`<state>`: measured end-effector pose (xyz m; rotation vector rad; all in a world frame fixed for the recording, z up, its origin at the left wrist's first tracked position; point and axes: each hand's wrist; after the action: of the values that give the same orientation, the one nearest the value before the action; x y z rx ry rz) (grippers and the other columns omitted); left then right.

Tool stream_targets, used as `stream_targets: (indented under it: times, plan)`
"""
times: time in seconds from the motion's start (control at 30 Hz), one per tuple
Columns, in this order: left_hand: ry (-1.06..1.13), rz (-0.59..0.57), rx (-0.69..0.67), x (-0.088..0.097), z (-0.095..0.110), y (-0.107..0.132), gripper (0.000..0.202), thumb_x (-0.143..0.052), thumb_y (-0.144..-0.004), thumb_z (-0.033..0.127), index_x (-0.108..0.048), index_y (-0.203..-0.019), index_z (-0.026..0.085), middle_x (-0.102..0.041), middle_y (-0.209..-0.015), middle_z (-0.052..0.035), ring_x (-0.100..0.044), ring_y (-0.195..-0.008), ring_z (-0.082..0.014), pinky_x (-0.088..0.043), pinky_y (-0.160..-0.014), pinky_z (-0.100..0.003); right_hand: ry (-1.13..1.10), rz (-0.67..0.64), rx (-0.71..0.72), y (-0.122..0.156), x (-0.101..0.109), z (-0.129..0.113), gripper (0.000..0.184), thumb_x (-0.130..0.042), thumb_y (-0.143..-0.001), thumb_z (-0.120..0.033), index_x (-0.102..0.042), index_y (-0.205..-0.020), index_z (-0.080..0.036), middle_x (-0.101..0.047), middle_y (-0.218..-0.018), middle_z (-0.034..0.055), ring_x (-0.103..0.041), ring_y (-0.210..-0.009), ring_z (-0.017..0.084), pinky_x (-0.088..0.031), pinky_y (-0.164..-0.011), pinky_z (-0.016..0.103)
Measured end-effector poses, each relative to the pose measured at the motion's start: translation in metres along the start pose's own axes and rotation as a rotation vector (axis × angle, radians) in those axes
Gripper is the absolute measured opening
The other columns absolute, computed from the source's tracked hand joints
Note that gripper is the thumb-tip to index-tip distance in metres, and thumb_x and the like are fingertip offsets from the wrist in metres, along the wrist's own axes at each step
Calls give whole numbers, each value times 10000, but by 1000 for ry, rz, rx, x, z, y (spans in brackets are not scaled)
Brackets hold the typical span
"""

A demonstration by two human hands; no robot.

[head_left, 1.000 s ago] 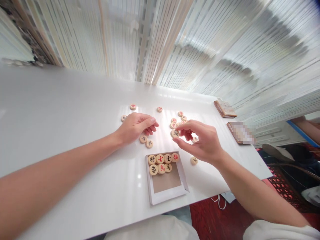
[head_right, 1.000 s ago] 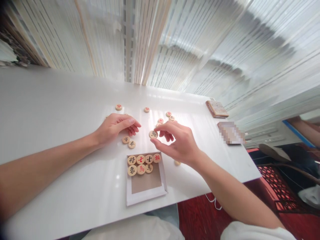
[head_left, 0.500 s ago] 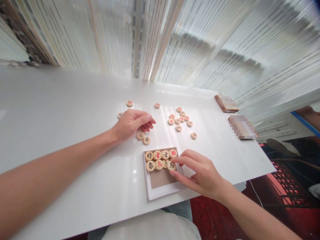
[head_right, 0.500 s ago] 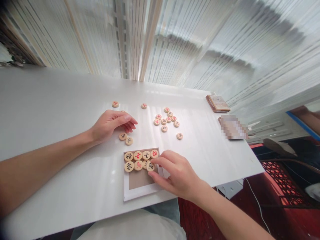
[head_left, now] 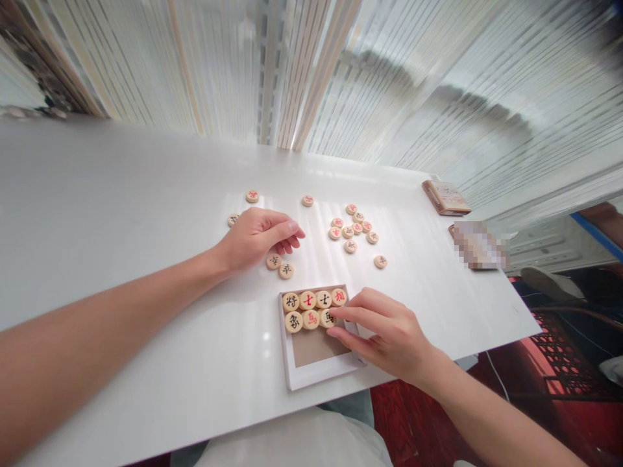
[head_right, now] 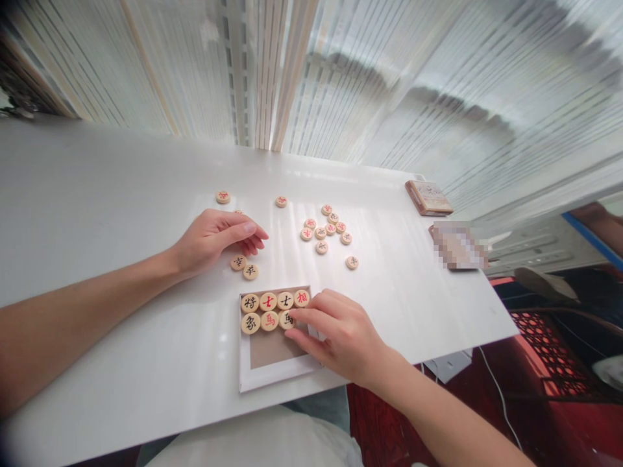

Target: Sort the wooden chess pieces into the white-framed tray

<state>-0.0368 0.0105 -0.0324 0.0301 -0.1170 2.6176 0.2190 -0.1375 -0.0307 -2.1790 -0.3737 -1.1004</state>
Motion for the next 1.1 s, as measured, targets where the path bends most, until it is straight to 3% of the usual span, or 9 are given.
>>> stream_targets:
  times: [0.47, 0.67, 0.83, 0.9, 1.1]
  plan:
    - [-61, -1, -43, 0, -1, -1, 238, -709, -915, 312, -824, -866, 109, -791, -768, -88, -723, -655, -151, -595, -639, -240, 8, 9, 18, -6, 0, -1, 118, -779, -949, -174, -738, -1059, -169, -747, -835, 83, -679, -697, 191, -579, -600, 322]
    - [-44, 33, -53, -1, 1, 0, 224, -702, -901, 295, -823, -847, 115, -784, -736, -83, -719, -646, -156, -592, -624, -248, -28, 8, 13, -14, 13, 0, 132, -794, -933, -166, -745, -1056, -162, -734, -808, 80, -675, -682, 184, -566, -586, 310]
    - [-27, 281, -157, -1, 2, 2, 218, -650, -886, 235, -788, -745, 143, -716, -609, -31, -655, -560, -132, -547, -563, -242, -32, 76, 39, -54, 34, 10, 61, -767, -951, -162, -769, -1008, -184, -741, -798, 54, -669, -677, 153, -535, -584, 288]
    - [-43, 372, -193, -1, 1, 3, 227, -631, -885, 226, -773, -720, 160, -696, -597, -17, -633, -541, -123, -525, -538, -240, -37, 80, 52, -79, 39, 16, 21, -757, -966, -196, -778, -962, -198, -728, -752, 28, -595, -614, 132, -503, -567, 297]
    - [-106, 440, -221, 2, -2, 5, 253, -605, -907, 266, -756, -726, 175, -704, -627, -23, -631, -551, -132, -529, -529, -254, -171, 143, -50, -157, 42, 34, 176, -774, -980, -340, -796, -888, -192, -688, -659, -17, -550, -526, 84, -402, -440, 236]
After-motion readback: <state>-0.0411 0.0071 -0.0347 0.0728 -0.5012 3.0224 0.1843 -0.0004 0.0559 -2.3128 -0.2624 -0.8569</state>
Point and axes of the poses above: each hand's wrist, its own y-axis away from the middle knuckle, its own x-axis out of the back of the hand, z = x × y
